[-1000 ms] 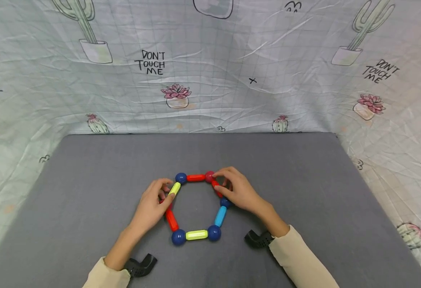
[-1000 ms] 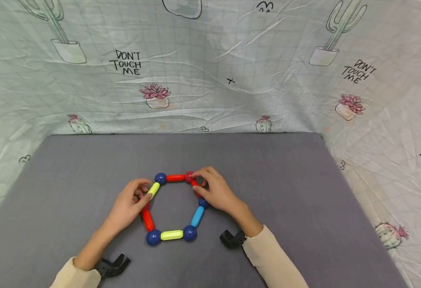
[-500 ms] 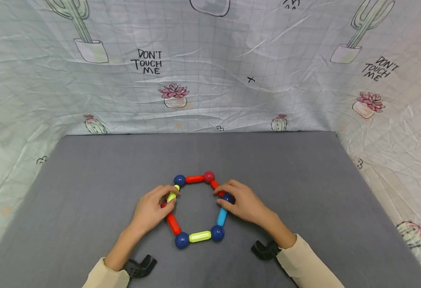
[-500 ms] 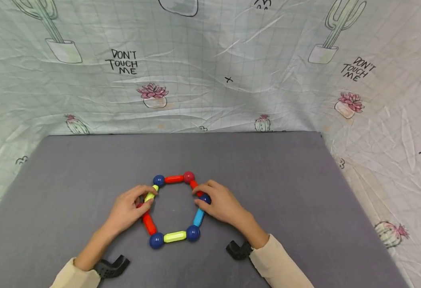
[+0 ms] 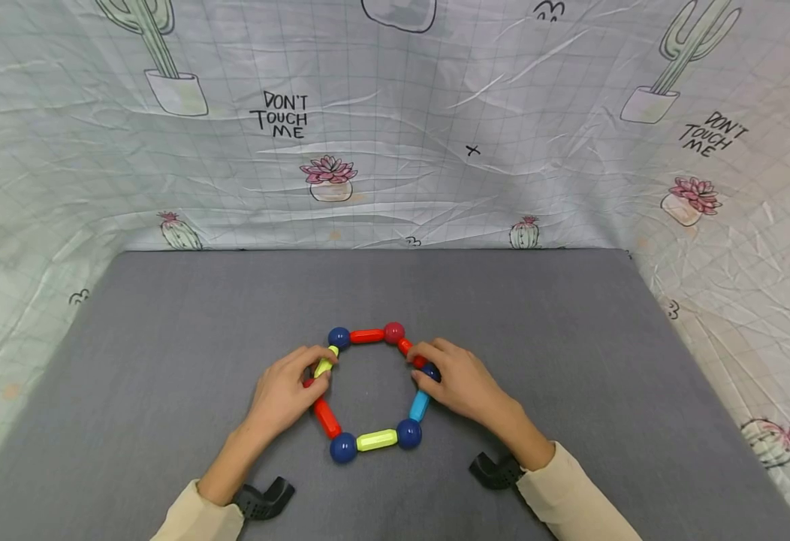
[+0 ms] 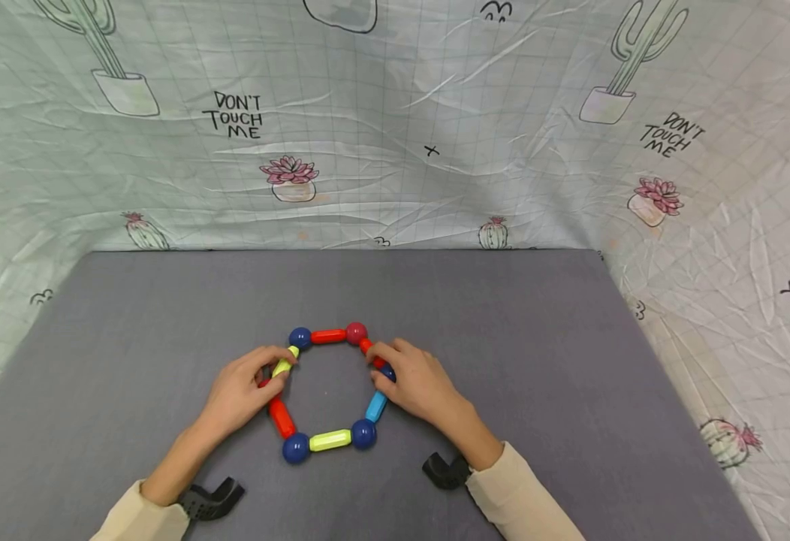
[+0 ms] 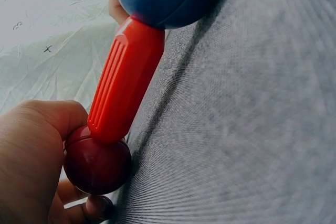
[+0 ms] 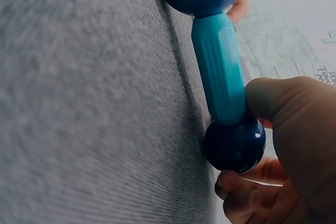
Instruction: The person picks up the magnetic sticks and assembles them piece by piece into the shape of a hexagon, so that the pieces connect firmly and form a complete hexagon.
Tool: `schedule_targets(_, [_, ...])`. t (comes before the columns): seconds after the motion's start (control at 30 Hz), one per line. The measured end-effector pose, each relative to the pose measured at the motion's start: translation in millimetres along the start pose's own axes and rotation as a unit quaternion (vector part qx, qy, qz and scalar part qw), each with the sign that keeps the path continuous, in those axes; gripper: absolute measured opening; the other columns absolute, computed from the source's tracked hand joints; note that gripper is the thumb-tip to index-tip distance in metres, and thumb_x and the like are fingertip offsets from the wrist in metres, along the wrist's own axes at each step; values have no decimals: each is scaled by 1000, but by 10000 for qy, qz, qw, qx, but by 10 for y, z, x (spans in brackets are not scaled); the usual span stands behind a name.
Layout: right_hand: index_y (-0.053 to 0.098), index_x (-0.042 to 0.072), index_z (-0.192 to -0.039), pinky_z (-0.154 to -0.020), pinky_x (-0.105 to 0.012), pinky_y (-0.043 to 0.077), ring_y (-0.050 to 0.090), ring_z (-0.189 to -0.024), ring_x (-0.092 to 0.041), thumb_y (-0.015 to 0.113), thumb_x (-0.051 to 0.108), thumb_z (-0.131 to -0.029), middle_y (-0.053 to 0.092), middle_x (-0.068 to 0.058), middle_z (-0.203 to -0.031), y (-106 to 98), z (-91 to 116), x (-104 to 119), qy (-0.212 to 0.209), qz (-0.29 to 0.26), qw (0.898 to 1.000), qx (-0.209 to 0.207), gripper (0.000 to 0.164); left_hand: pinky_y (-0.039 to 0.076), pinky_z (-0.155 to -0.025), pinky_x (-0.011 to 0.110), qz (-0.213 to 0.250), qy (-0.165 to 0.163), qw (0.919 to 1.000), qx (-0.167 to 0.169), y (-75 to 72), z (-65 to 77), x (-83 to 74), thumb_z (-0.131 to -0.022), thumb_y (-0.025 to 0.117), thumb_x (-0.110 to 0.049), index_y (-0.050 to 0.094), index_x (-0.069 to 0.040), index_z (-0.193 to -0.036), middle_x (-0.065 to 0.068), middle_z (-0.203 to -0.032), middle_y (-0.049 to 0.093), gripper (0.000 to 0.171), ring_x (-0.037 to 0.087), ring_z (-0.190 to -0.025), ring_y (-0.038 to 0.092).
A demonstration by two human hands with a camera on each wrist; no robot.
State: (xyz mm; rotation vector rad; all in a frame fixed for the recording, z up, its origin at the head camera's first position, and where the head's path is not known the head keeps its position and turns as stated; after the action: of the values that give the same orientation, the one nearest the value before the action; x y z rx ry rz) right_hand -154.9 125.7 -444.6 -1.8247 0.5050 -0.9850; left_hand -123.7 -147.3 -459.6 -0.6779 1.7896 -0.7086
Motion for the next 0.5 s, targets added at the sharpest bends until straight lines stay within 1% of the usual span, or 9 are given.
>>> schedule_targets(0.2, [59,21,-103,-49,-24,37,44,-61,-9,68,24,-88,55,5,-86,-27,-1,-4,135,157,9998,-6,18,27,-47,24,30,-2,10000,23,3,3,4,-82,70,-15,67,-25,-97,-13,-72,45,18,7,-55,36])
schedule_targets(0.4, [55,16,-104,-52,-25,39,46,-63,-8,69,24,-88,55,5,-84,-45,-4,-23,411,203,9989,-94,23,28,-48,24,34,47,10000,35,8,6,15,-82,70,-15,67,-25,-97,-13,-74,47,18,7,-56,37])
schedule_targets(0.5, [55,15,-104,-51,-25,39,46,-61,-8,68,25,-88,54,4,-83,-49,0,-32,469,225,9986,-84,23,27,-47,24,40,43,10000,54,2,5,13,-82,71,-15,67,-25,-98,-13,-74,47,19,7,-56,37])
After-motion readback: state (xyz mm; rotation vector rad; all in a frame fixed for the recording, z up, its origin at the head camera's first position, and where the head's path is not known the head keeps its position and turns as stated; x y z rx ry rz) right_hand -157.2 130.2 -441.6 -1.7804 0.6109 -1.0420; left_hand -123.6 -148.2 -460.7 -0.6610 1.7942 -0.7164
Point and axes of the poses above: each hand's wrist, its own z-axis away from the middle knuckle, its own y-axis out of the palm, x = y × z, the point moved 2 cm from there along -z, towards the middle knuckle
